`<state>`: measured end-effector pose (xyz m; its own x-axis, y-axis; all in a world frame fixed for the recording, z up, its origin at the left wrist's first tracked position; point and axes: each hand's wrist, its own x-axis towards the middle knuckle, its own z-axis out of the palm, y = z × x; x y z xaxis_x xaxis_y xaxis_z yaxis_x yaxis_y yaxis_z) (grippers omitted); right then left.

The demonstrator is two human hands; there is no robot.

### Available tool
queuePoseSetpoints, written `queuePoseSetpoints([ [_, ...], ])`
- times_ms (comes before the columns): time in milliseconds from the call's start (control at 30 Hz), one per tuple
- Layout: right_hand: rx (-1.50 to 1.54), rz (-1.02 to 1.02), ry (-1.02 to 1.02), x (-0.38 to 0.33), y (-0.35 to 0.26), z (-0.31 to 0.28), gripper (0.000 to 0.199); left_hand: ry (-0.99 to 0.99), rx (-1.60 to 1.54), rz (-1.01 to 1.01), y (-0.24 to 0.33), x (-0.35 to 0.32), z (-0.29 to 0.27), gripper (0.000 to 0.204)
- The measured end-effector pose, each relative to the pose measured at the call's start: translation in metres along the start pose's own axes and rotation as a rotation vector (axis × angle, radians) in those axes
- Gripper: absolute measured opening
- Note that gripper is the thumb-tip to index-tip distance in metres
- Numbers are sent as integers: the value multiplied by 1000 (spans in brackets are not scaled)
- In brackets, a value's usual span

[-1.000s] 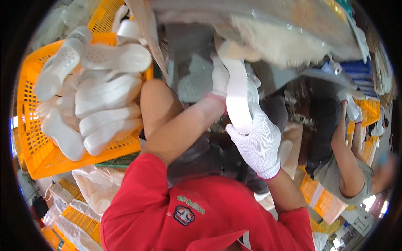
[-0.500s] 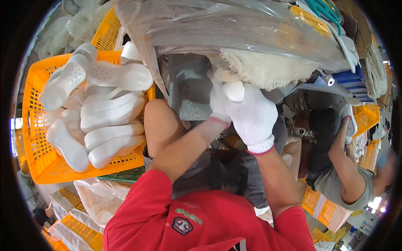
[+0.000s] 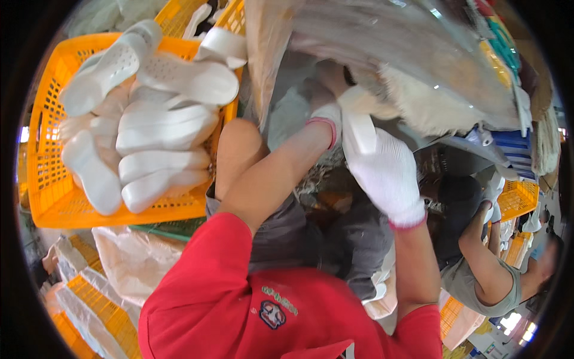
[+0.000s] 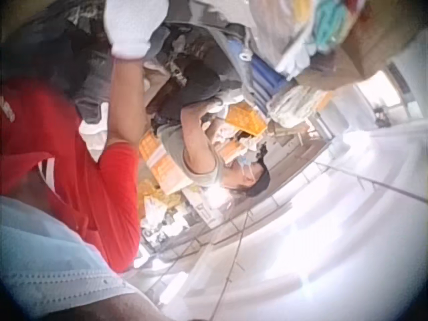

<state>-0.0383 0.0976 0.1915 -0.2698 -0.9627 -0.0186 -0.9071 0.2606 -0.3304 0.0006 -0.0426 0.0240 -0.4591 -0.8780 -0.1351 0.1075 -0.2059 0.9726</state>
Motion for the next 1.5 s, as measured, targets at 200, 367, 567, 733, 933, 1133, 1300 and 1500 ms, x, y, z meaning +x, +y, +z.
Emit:
queuePoseSetpoints([
  [200, 1482, 877, 49, -94, 36, 23, 62, -92, -920, -570, 3, -45, -14, 36],
  [367, 1833, 547, 130, -81, 42, 46, 63, 143, 99, 113, -50, -4, -23, 38],
  [567, 1612, 396, 165, -40, 46, 51, 61, -247, -330, -182, -83, 28, -23, 35],
  [733, 1571, 350, 131, -39, 41, 42, 68, -195, -40, -56, -67, 8, -18, 33],
  [933, 1246, 613, -5, -53, 19, 31, 80, -135, 350, 357, -81, 5, -26, 31],
  [1133, 994, 350, 45, -70, 26, 17, 46, -203, -777, -381, -10, -27, -21, 33],
  [1300, 478, 449, -8, -159, 84, 23, 42, -416, 434, -386, 120, -102, -107, 72],
  [1500, 300, 890, -227, -303, 139, 44, 41, 338, 1628, 502, 121, -72, -282, 21],
])
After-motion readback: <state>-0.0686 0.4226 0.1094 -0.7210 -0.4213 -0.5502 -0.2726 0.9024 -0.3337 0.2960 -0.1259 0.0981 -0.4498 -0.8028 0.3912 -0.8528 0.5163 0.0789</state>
